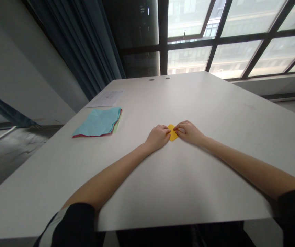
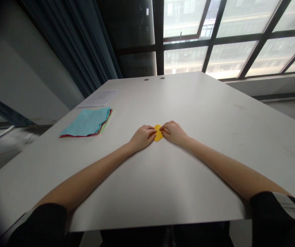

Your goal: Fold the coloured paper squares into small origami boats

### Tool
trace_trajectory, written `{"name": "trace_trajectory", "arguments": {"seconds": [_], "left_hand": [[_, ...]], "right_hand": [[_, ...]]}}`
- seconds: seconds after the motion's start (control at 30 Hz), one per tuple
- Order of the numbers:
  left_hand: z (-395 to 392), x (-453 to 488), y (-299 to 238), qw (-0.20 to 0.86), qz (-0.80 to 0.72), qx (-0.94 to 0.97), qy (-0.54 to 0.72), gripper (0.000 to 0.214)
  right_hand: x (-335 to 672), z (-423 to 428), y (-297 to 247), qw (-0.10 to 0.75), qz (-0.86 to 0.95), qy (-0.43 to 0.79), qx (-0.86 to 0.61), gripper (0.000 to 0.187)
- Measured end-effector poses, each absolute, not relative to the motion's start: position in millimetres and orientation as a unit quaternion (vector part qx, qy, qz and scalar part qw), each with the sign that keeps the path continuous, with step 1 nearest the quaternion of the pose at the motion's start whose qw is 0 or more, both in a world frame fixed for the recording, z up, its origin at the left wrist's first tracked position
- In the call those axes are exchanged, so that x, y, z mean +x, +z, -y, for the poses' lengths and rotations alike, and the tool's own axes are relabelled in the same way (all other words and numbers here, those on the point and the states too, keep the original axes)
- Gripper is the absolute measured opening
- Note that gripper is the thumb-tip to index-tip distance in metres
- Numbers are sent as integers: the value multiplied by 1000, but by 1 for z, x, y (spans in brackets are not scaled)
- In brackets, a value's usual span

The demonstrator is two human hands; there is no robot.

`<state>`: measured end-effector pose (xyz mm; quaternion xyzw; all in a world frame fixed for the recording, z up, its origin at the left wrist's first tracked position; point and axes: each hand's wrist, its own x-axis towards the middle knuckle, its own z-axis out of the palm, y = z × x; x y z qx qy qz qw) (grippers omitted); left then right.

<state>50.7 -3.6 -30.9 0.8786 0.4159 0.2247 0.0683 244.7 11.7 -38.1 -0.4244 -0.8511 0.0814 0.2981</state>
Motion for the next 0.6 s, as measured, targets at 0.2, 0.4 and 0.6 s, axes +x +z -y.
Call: {"name": "trace_trajectory", "arguments": {"seconds": [0.2, 0.4, 0.6], "left_hand": [[3, 47, -32, 68, -403, 892, 193, 37], [-1, 43, -33, 117, -420, 887, 150, 51], [2, 43, -28, 101, -439, 883, 131, 53]], "right_hand": [[250, -12, -34, 257, 872, 71, -411, 24], [257, -17, -36, 247, 886, 103, -378, 34], [266, -24, -39, 257, 895, 134, -339, 30]]}}
